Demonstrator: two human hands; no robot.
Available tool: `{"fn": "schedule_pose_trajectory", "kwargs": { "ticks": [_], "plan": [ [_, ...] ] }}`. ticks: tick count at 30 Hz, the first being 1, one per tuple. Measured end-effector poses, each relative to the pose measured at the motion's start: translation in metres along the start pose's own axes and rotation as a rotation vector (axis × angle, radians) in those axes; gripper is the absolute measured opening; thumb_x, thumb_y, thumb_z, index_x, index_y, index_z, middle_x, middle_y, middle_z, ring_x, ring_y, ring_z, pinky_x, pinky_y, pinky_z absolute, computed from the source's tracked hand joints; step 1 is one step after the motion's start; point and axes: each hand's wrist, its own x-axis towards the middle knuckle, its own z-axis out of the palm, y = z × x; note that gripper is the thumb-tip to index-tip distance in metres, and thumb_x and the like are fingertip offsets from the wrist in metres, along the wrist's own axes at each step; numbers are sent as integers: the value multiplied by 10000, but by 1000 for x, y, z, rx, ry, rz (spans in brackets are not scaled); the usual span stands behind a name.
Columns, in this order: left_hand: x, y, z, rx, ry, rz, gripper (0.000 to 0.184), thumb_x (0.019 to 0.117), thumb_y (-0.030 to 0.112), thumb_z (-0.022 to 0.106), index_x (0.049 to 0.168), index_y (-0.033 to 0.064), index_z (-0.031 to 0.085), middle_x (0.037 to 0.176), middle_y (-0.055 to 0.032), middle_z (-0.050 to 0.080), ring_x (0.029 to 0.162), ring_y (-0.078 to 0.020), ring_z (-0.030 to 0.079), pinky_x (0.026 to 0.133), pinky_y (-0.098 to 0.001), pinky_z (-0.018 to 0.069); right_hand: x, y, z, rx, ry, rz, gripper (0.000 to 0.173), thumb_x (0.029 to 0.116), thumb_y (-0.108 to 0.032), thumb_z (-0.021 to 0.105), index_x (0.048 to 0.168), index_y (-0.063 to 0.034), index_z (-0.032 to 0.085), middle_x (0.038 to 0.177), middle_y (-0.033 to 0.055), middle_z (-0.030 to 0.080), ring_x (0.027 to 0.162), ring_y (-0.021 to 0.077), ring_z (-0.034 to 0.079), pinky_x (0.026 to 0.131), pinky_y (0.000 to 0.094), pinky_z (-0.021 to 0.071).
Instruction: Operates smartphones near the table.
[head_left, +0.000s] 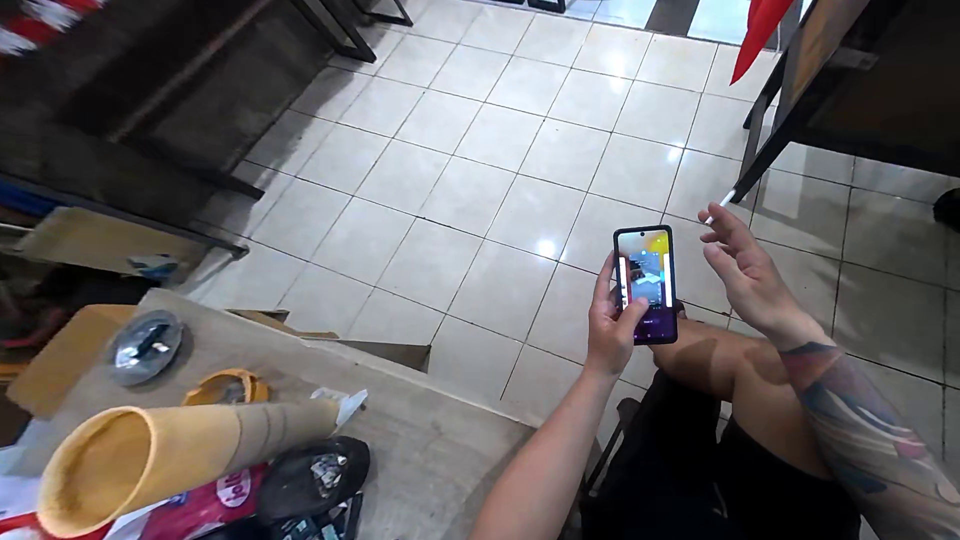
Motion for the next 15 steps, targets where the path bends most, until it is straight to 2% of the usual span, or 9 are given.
{"fn": "schedule_pose_trajectory", "kwargs": {
  "ticks": [5, 10, 15],
  "plan": [
    [-2, 1, 4, 81, 107, -30, 711, 977, 57, 629, 1595, 250, 336, 1264, -165, 666, 1003, -313, 712, 837, -477, 620, -5, 0, 0, -20, -1, -29, 573, 1087, -425, 442, 1622, -273, 305, 1614, -35, 407, 1392, 175, 502, 1088, 428, 502],
    [-1, -2, -2, 18, 41, -28, 676, 1004, 94, 552, 1609, 267, 306, 1312, -171, 637, 1078, -318, 681, 907, -504, 584, -7, 0, -4, 10, 22, -40, 565, 1098, -408, 416, 1631, -276, 286, 1624, -42, 394, 1416, 178, 478, 1108, 428, 484],
    [2, -3, -9, -50, -35, -19, 657, 1007, 147, 484, 1613, 296, 279, 1390, -162, 582, 1129, -323, 653, 930, -532, 563, -7, -19, -17, 43, 3, -161, 598, 1118, -383, 337, 1660, -176, 194, 1668, 7, 334, 1492, 205, 390, 1203, 455, 398]
  ]
}}
